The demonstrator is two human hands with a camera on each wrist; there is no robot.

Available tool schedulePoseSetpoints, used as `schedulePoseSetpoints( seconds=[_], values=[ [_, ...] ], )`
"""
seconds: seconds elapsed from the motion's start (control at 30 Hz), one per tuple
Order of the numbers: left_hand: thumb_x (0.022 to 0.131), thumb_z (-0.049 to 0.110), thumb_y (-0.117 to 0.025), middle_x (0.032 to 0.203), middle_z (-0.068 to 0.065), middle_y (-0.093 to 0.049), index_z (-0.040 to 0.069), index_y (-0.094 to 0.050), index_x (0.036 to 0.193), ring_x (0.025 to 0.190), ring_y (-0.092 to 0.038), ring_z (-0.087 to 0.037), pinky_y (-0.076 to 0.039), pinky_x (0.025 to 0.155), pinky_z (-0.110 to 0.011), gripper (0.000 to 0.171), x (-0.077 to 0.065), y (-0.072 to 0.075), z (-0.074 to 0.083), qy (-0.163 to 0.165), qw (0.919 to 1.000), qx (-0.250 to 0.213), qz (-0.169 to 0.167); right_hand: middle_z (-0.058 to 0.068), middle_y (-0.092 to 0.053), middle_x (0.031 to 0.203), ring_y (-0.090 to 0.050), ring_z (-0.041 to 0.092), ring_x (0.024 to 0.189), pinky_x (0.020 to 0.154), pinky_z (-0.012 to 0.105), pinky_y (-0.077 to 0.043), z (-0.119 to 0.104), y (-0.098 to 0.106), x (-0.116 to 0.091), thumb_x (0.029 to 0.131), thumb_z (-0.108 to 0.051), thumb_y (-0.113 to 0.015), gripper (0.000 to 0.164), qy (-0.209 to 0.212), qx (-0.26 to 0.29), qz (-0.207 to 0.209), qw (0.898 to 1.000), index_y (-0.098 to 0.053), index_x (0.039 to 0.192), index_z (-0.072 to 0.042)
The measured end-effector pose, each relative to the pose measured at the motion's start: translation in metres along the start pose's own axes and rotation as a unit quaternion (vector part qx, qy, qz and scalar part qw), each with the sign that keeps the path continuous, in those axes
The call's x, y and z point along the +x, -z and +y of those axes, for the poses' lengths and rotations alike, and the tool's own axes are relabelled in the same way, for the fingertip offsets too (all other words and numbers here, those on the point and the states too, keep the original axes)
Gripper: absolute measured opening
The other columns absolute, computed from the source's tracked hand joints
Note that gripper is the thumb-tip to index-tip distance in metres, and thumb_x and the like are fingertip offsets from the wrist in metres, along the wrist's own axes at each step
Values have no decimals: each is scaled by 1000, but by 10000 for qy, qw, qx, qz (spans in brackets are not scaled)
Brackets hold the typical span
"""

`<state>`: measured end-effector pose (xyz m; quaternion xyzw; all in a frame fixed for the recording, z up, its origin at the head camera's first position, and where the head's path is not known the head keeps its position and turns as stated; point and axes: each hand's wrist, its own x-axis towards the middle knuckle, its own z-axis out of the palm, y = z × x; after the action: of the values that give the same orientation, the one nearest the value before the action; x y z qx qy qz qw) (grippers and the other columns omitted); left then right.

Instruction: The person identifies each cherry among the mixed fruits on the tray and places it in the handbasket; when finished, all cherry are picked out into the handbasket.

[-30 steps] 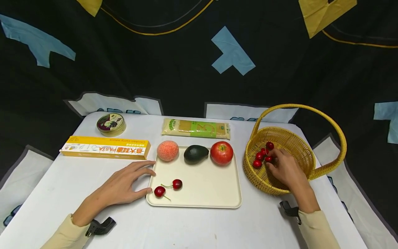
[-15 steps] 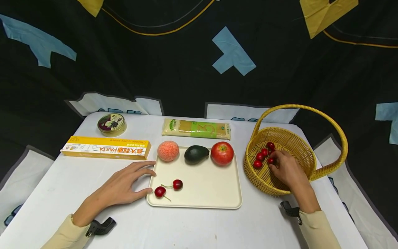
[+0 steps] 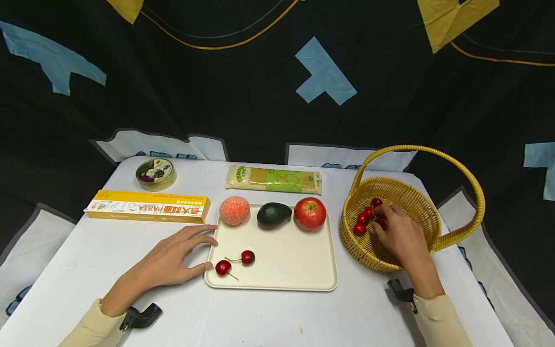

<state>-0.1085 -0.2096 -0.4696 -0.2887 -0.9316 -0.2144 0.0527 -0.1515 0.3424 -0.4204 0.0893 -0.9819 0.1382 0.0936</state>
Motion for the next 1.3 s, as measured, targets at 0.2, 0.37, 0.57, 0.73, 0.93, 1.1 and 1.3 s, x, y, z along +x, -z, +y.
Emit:
schedulePoseSetpoints(
  seconds=[0.2, 0.37, 0.57, 0.73, 0.93, 1.1, 1.3],
  values=[
    [87, 44, -87, 159, 2, -56, 28, -73, 123, 145, -54, -27, -50, 113, -55, 42, 0, 0, 0, 8, 10000, 15, 5, 26, -69, 122, -70, 40, 92, 74, 59, -62, -33, 8, 5, 91, -15, -87, 43, 337, 127, 566, 9977, -69, 128, -1],
    [87, 45, -87, 159, 2, -56, 28, -74, 123, 145, -54, -27, -50, 113, -55, 42, 0, 0, 0, 17, 10000, 17, -4, 20, -70, 126, -69, 38, 100, 79, 58, -63, -64, 12, 9, 91, -15, -86, 42, 676, 456, 686, 9943, -70, 129, -5],
    [87, 45, -87, 158, 2, -56, 28, -73, 123, 145, -54, -27, -50, 113, -55, 42, 0, 0, 0, 6, 10000, 7, 3, 14, -71, 122, -70, 32, 98, 78, 51, -65, -95, 11, 13, 89, -17, -89, 46, 1192, 735, 567, 9885, -71, 130, -7],
    [87, 44, -87, 158, 1, -56, 28, -74, 123, 145, -55, -28, -50, 112, -55, 42, 0, -1, 0, -39, 10000, -4, 46, 12, -73, 120, -71, 26, 91, 75, 44, -65, -122, 5, 14, 87, -17, -92, 47, 1629, 934, 479, 9810, -72, 127, -7],
    [87, 44, -87, 158, 1, -57, 28, -74, 122, 144, -55, -28, -50, 112, -54, 41, 0, -2, -1, -94, 9999, 3, 133, 9, -72, 118, -74, 24, 90, 75, 39, -66, -151, -10, 13, 88, -24, -92, 45, 2240, 1158, 374, 9670, -72, 125, -10],
    [87, 44, -87, 159, 1, -56, 28, -74, 122, 145, -55, -28, -51, 111, -55, 41, 0, -1, -1, -81, 9999, -38, 104, 2, -72, 120, -73, 14, 95, 76, 33, -64, -173, -28, 11, 90, -27, -90, 42, 2776, 1212, 228, 9527, -73, 126, -16],
    [88, 45, -87, 159, 1, -56, 28, -74, 123, 144, -54, -28, -52, 109, -56, 41, 0, 0, 0, -65, 9999, -52, 58, -3, -72, 122, -73, 13, 104, 86, 32, -63, -197, -47, 7, 91, -25, -88, 38, 3152, 1324, -301, 9393, -74, 125, -17]
  ],
)
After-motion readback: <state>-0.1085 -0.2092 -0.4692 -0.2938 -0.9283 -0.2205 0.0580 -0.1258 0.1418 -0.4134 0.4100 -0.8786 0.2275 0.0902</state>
